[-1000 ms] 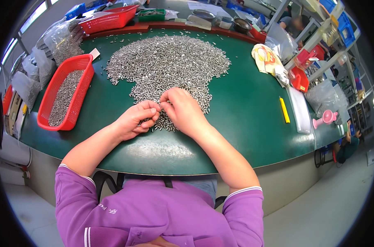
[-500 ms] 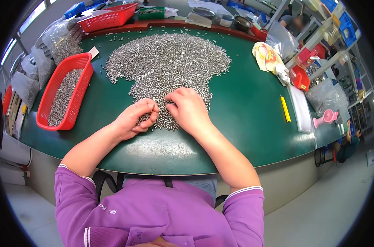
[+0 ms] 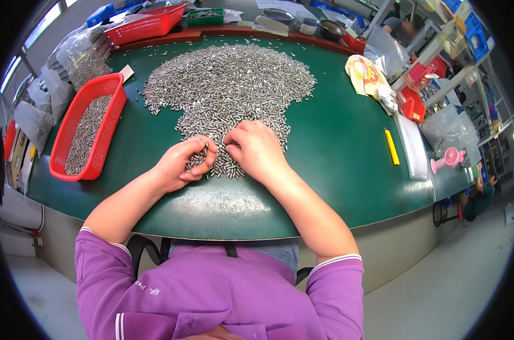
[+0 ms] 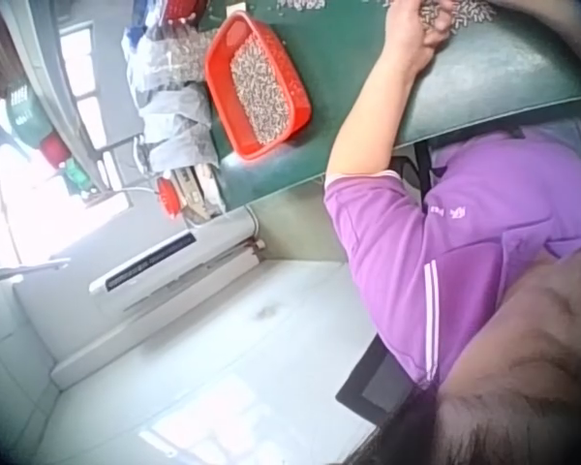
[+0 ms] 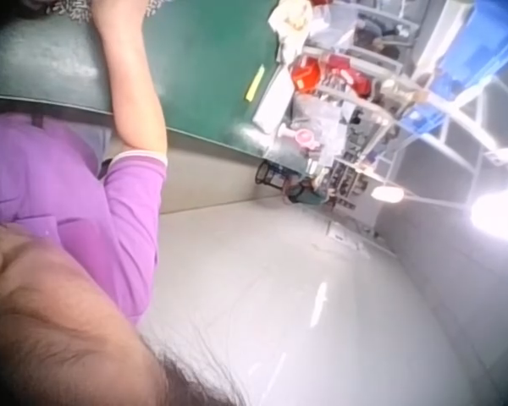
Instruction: Sorting small metal cylindrical components on a workbench.
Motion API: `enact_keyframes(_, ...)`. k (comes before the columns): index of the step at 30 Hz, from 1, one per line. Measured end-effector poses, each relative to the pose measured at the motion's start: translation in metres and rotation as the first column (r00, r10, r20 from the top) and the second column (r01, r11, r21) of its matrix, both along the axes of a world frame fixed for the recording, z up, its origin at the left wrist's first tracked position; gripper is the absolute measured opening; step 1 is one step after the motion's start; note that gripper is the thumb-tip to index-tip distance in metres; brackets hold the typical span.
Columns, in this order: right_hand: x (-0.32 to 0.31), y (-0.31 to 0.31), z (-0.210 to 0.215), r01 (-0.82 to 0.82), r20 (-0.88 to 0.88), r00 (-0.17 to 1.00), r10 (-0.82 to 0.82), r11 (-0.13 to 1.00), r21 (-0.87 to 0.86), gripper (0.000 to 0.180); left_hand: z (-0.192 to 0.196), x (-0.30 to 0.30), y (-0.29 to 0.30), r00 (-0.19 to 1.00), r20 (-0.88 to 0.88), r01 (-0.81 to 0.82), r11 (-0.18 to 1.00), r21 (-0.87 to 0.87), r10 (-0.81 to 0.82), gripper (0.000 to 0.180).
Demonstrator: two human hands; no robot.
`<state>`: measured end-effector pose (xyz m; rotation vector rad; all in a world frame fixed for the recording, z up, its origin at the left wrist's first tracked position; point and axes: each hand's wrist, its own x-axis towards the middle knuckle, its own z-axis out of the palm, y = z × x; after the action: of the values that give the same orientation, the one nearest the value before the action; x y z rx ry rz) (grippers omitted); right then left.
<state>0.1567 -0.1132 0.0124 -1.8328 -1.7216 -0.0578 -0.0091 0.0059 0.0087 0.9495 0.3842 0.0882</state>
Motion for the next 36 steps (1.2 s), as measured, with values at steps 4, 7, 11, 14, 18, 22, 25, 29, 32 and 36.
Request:
enact_keyframes(4,0.003,0.003,-0.007,0.022,0.052,0.998,-0.02,0.999,-0.044,0.009,0.0,0.0,0.0,1.0,0.017,-0.011,1.0,-0.005,0.011,0.022)
enact_keyframes(7,0.003,0.004,-0.006,0.023,0.059,0.998,-0.023,1.0,0.013,0.009,0.003,-0.001,-0.001,1.0,0.025,-0.005,1.0,0.001,0.005,0.019)
enact_keyframes(11,-0.007,0.005,0.009,-0.015,-0.019,1.0,0.018,0.987,0.159,0.008,0.0,0.001,0.0,0.999,0.0,0.051,0.998,0.023,-0.051,0.013)
enact_keyframes(14,-0.013,0.003,0.011,-0.059,-0.009,0.998,0.061,0.984,0.165,0.009,-0.003,0.0,0.0,0.999,-0.001,0.043,0.999,0.007,-0.043,0.012)
enact_keyframes(18,-0.011,0.003,0.007,-0.101,-0.094,0.989,0.116,0.984,0.149,0.011,-0.002,-0.001,0.0,0.998,0.029,0.061,0.998,-0.01,-0.061,0.011)
enact_keyframes(22,-0.01,0.004,0.004,-0.172,-0.184,0.962,0.202,0.971,0.168,0.014,-0.005,0.001,0.0,0.999,0.022,0.03,1.0,0.005,-0.03,0.014)
enact_keyframes(25,-0.009,0.005,0.001,-0.064,-0.156,0.983,0.096,0.979,0.195,0.018,-0.005,0.0,0.001,1.0,0.011,0.023,1.0,0.017,-0.023,0.016)
enact_keyframes(29,0.001,0.003,-0.008,-0.038,0.062,0.998,0.033,0.996,0.087,0.021,0.0,0.002,-0.002,1.0,-0.009,-0.017,1.0,-0.012,0.017,0.018)
enact_keyframes(32,0.003,0.005,-0.007,-0.024,0.029,0.999,0.025,1.0,-0.005,0.016,0.003,0.002,-0.002,0.999,-0.031,-0.019,1.0,-0.006,0.018,0.018)
enact_keyframes(36,0.0,0.004,-0.006,0.005,0.039,0.999,-0.005,1.0,0.013,0.011,-0.002,0.002,0.001,1.0,-0.017,-0.005,1.0,-0.016,0.005,0.018)
